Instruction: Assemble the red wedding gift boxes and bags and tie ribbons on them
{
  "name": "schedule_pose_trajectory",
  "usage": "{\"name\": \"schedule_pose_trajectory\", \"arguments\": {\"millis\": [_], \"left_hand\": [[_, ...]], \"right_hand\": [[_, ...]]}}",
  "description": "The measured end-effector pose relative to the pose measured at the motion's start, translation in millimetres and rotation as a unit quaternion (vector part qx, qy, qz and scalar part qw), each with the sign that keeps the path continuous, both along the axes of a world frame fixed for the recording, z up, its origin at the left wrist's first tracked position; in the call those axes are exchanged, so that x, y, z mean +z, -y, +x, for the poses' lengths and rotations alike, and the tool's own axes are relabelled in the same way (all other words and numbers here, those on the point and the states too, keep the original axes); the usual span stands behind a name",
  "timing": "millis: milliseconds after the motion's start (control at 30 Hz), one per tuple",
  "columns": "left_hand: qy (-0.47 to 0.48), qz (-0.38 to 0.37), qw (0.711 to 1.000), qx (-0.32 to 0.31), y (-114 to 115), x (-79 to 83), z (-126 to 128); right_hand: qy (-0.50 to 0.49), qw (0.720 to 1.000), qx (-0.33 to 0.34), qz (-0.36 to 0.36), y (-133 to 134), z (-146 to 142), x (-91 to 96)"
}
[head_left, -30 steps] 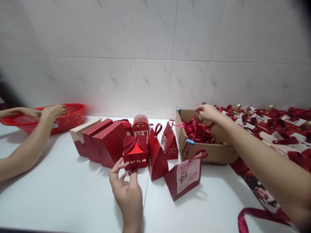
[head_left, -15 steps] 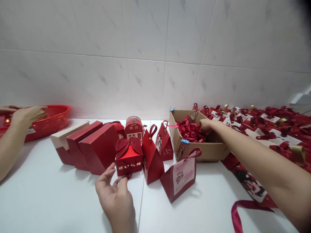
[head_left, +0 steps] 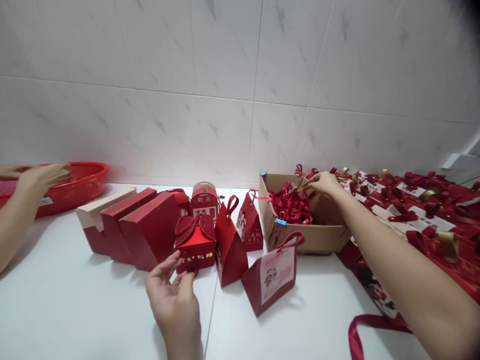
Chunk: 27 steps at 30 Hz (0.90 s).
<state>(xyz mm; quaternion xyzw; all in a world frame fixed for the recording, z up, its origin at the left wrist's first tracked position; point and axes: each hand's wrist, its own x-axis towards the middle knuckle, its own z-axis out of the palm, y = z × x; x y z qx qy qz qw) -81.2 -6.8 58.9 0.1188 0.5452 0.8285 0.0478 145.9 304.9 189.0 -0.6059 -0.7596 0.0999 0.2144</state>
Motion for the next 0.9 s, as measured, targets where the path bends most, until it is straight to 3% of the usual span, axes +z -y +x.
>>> {"name": "schedule_pose_trajectory", "arguments": {"millis": [100, 233, 267, 333, 400, 433, 533, 667, 800, 900], "left_hand": [[-0.007, 0.005, 1.0, -0.006, 0.6, 1.2, 0.7], [-0.02, -0.002, 1.0, -0.002, 1.4, 1.1, 2.7], [-0.025, -0.001, 1.0, -0.004, 1.3, 1.0, 3.5], [-0.028, 0.006, 0.999, -0.015, 1.0, 1.4, 5.9], [-0.028, 0.008, 0.999, -0.035, 1.2, 3.4, 10.6], [-0.03, 0.006, 0.999, -0.045, 1.8, 5.3, 14.0], [-0.067, -0.007, 0.994, -0.085, 6.4, 13.8, 28.4], [-0.116, -0.03, 0.978, -0.169, 16.1, 26.8, 49.2], [-0.085, 0.015, 0.963, -0.256, 24.1, 34.5, 59.3], [-0.038, 0.013, 0.958, -0.283, 28.2, 37.5, 59.4]], "right_hand": [[-0.111, 0.991, -0.002, 0.072, 25.6, 4.6, 10.2], [-0.257, 0.957, 0.03, 0.129, 77.7, 1.6, 13.5], [-0.309, 0.94, 0.048, 0.135, 92.5, -0.4, 13.3], [-0.472, 0.867, 0.103, 0.125, 121.6, -4.8, 12.9], [-0.561, 0.807, 0.152, 0.108, 147.5, -8.7, 13.3], [-0.579, 0.79, 0.18, 0.095, 158.3, -10.3, 13.8], [-0.587, 0.759, 0.281, 0.022, 180.8, -14.5, 14.5], [-0.554, 0.73, 0.387, -0.098, 191.7, -22.0, 9.5], [-0.475, 0.714, 0.471, -0.208, 194.1, -31.1, 1.9], [-0.432, 0.698, 0.512, -0.252, 197.3, -36.4, -0.8]]}}
